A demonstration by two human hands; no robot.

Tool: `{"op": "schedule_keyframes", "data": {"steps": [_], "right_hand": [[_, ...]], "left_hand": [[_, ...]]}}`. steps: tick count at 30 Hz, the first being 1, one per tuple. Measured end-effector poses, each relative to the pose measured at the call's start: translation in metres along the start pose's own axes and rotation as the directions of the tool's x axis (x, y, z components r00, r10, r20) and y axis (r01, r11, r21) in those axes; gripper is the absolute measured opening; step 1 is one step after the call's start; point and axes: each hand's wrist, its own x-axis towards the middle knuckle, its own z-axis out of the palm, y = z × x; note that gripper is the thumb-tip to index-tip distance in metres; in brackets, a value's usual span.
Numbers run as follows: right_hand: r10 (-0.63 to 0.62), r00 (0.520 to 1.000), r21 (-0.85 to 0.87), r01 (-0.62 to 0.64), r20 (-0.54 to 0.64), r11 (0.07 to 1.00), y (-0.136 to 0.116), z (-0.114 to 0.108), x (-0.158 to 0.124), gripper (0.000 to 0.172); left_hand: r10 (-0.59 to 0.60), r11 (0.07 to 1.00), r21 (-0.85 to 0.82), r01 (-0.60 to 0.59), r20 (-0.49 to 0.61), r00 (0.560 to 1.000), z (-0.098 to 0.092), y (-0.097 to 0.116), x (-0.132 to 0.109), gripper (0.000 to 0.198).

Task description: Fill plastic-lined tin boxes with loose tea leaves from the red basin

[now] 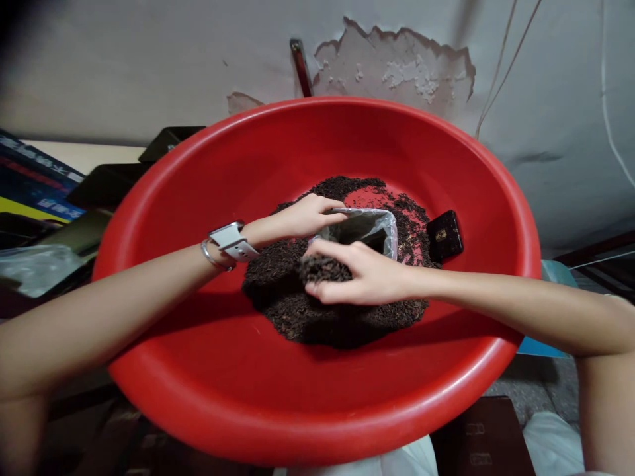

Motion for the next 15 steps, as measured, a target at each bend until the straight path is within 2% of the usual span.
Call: {"op": "schedule_keyframes", "data": {"steps": [3, 6, 10, 15], "right_hand": [[-0.034, 0.957, -0.106, 0.004, -0.288, 0.994, 0.007, -0.008, 0.003, 0.027], [-0.020, 0.889, -0.190, -0.076, -0.458, 0.979, 0.019, -0.014, 0.007, 0.030], [-0.004, 0.852, -0.218, -0.129, -0.523, 0.967, 0.035, -0.018, 0.012, 0.031], [-0.035, 0.864, -0.202, -0.078, -0.502, 0.976, 0.034, -0.021, 0.014, 0.023]], "left_hand": [[0.010, 1.000, -0.018, -0.010, 0.001, 1.000, 0.001, -0.002, 0.001, 0.032], [-0.002, 1.000, -0.013, 0.002, -0.003, 1.000, 0.003, -0.007, 0.003, 0.032], [0.013, 1.000, 0.005, -0.013, -0.013, 1.000, 0.006, -0.012, 0.005, 0.032], [-0.010, 1.000, 0.004, 0.010, -0.010, 1.000, 0.006, -0.011, 0.004, 0.033]]}}
